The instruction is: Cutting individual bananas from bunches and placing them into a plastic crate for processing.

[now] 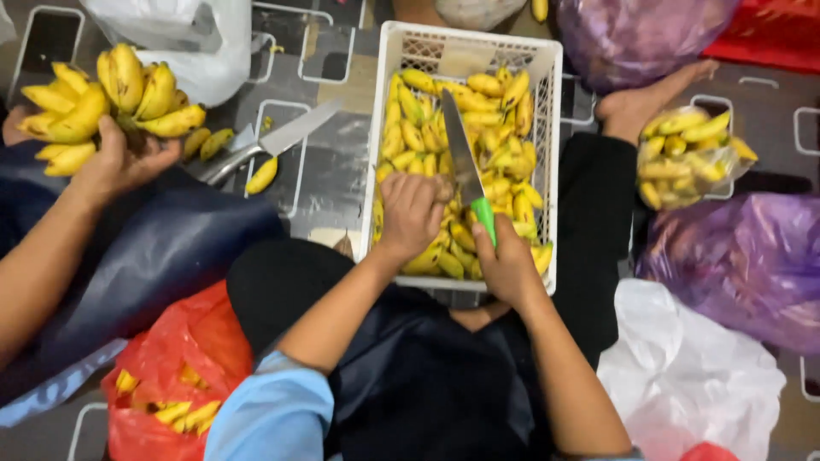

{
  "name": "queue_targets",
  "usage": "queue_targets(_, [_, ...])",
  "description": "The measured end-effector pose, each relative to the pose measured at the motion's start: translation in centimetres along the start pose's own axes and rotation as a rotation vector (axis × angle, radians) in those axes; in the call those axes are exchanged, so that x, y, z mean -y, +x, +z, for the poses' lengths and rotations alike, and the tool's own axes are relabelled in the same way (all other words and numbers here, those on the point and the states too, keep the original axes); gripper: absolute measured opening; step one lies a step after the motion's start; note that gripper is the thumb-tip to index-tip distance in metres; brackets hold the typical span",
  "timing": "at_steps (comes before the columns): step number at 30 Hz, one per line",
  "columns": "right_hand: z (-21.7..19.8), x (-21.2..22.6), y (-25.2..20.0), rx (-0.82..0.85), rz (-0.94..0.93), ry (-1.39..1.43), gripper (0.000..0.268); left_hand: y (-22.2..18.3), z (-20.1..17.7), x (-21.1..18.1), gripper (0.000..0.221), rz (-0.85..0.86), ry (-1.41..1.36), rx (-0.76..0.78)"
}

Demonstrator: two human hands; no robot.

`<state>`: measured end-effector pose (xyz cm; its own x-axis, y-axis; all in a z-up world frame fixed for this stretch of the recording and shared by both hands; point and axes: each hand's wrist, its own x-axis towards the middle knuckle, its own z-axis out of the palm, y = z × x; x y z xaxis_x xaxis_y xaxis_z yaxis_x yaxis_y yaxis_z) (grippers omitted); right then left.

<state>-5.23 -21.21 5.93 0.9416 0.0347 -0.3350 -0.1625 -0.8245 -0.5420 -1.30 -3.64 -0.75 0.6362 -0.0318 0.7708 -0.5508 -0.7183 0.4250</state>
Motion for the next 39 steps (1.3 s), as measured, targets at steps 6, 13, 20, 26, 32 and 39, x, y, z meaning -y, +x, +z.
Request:
queue_targets(6, [-2.6, 1.8, -3.0, 0.008, -0.086, 0.301, 0.026, -0.5, -1.3, -1.1, 0.012, -0.076, -0.081, 0.032])
queue_targets(13, [1.3, -1.5, -2.6, -0.624, -0.523, 0.224, 0.024, -2.0, -1.0, -0.8, 0.016, -0.092, -0.103, -0.008])
queue_targets(20, [5.2, -2.6, -0.3, -0.268, -0.309, -0.168, 0.04, -2.8, -0.3, -0.1, 0.014, -0.14, -0.068, 0.052])
queue_targets(26, [2.9, -0.6, -2.4, -0.008, -0.134, 0.036, 0.04, -0.1, -4.6, -3.5, 0.055, -0.34, -0.097, 0.424])
queue_targets(32, [-0.8, 1.1, -2.4, 0.165, -0.051, 0.15, 0.037, 0.0, -4.8, -2.9, 0.05, -0.41, -0.096, 0.555])
queue_targets(39, [-1.8, 2.4, -6.6, -0.414, -0.319, 0.03, 0.031, 0.2, -5.9, -3.1, 0.058, -0.603, -0.183, 0.609])
